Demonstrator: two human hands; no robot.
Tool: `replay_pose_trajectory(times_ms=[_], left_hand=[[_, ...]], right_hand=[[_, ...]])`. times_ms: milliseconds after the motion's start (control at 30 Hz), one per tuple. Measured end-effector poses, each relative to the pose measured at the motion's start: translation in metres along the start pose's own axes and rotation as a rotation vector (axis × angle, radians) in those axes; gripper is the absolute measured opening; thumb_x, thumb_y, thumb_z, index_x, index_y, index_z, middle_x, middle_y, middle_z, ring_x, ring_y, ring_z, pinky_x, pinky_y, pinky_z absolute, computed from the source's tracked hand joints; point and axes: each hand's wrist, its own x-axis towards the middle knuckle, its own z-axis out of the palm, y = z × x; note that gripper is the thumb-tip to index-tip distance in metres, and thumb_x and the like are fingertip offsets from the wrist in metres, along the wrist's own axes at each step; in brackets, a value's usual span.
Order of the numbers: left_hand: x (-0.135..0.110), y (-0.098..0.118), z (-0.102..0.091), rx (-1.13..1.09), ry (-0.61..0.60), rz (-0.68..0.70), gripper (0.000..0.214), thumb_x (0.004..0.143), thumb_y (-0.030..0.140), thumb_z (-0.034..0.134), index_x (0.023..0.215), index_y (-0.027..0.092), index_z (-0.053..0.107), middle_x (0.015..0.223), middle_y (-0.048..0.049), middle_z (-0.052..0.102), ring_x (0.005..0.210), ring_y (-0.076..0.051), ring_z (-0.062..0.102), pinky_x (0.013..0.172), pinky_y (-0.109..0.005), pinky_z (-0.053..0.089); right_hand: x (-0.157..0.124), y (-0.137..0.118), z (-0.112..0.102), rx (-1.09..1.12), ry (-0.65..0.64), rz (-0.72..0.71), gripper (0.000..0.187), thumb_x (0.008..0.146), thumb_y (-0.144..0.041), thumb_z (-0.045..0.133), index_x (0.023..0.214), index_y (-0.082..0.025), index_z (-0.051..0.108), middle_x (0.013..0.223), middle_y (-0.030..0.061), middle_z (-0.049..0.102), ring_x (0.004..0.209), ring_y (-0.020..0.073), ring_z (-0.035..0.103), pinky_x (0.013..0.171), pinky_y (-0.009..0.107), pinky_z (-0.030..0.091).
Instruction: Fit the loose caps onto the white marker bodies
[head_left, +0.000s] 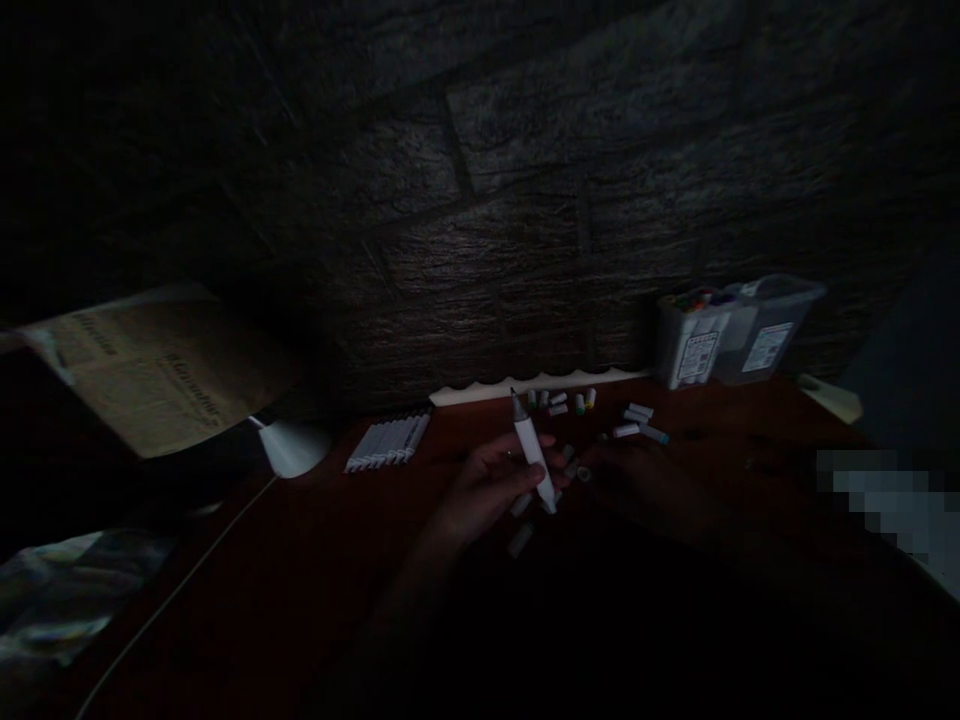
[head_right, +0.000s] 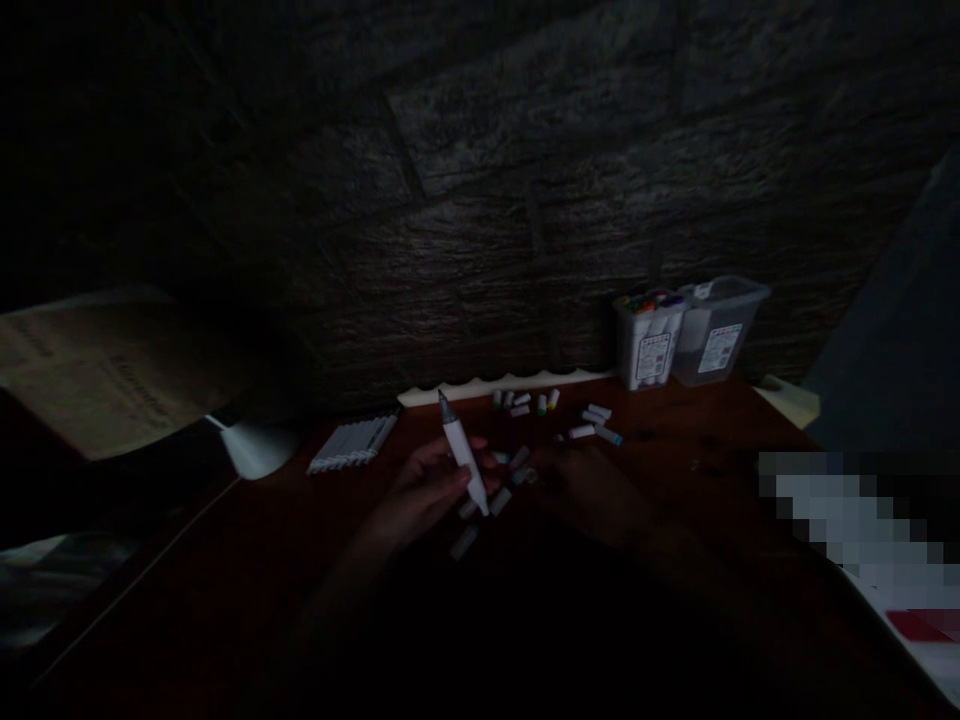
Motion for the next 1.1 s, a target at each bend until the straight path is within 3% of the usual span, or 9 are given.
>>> replay_pose_trajectory(times_ms=[233,467,700,767,833,933,1000,1100], left_hand=[[0.000,0.002,0.006,0.133,0.065,-0.042,0.038,0.068,0.022,0.083,0.104,0.017,0.073,0.092,-0.0062,0.075,0.078,-0.014,0.070,0.075,-0.026,0.055],[0.001,0.007,0.013,0.261,0.074,-0.063,0.030,0.064,0.022,0.084,0.091,0.016,0.074,0.091,-0.0063,0.076,0.077,-0.016,0.070,0.070,-0.026,0.054],[0.003,-0.006,0.024,0.439,0.068,-0.044,0.031,0.068,0.030,0.081,0.095,0.016,0.074,0.094,-0.0060,0.075,0.081,-0.018,0.069,0.072,-0.027,0.054],[0.006,-0.013,0.025,0.559,0.107,0.007,0.030,0.079,0.036,0.072,0.102,0.017,0.072,0.098,-0.0066,0.075,0.086,-0.019,0.069,0.077,-0.031,0.054],[0.009,-0.020,0.025,0.779,0.163,0.135,0.030,0.089,0.039,0.060,0.109,0.019,0.069,0.106,-0.0073,0.072,0.096,-0.020,0.067,0.087,-0.035,0.052],[0.012,-0.032,0.027,1.183,0.210,0.338,0.030,0.089,0.036,0.062,0.114,0.019,0.066,0.117,-0.0088,0.065,0.111,-0.024,0.058,0.098,-0.041,0.045],[0.013,-0.038,0.028,1.352,0.197,0.382,0.025,0.086,0.032,0.067,0.107,0.020,0.068,0.120,-0.0084,0.062,0.113,-0.026,0.054,0.099,-0.043,0.043],[0.012,-0.041,0.032,1.415,0.139,0.375,0.010,0.086,0.028,0.066,0.092,0.021,0.069,0.119,-0.0064,0.061,0.112,-0.026,0.054,0.097,-0.044,0.043]], right_hand=[[-0.001,0.005,-0.003,0.110,-0.028,-0.023,0.019,0.084,-0.020,0.061,0.100,-0.024,0.069,0.098,0.0033,0.073,0.084,0.0184,0.069,0.074,0.032,0.053],[-0.001,-0.022,-0.035,0.568,0.218,0.125,0.032,0.081,-0.042,0.070,0.107,-0.024,0.069,0.102,0.0033,0.074,0.093,0.0189,0.069,0.086,0.035,0.053],[-0.002,-0.027,-0.023,0.734,0.118,0.130,0.018,0.077,-0.038,0.074,0.085,-0.022,0.073,0.085,-0.0001,0.072,0.082,0.0146,0.065,0.078,0.028,0.050],[0.000,-0.020,-0.027,0.805,0.213,0.179,0.018,0.076,-0.037,0.075,0.085,-0.022,0.072,0.083,-0.0013,0.070,0.076,0.0115,0.063,0.071,0.024,0.049],[0.002,-0.012,-0.035,0.908,0.401,0.258,0.018,0.076,-0.039,0.073,0.080,-0.021,0.069,0.072,-0.0032,0.064,0.063,0.0083,0.057,0.059,0.021,0.045],[0.006,-0.003,-0.048,1.080,0.623,0.343,0.028,0.080,-0.042,0.068,0.066,-0.020,0.057,0.052,-0.0066,0.045,0.044,0.0065,0.039,0.043,0.020,0.034],[0.008,0.001,-0.051,1.163,0.668,0.391,0.027,0.081,-0.040,0.065,0.066,-0.020,0.054,0.051,-0.0069,0.041,0.042,0.0065,0.035,0.040,0.020,0.031],[0.010,0.001,-0.049,1.251,0.676,0.512,0.020,0.080,-0.038,0.064,0.077,-0.019,0.060,0.056,-0.0055,0.048,0.042,0.0059,0.037,0.038,0.019,0.031]])
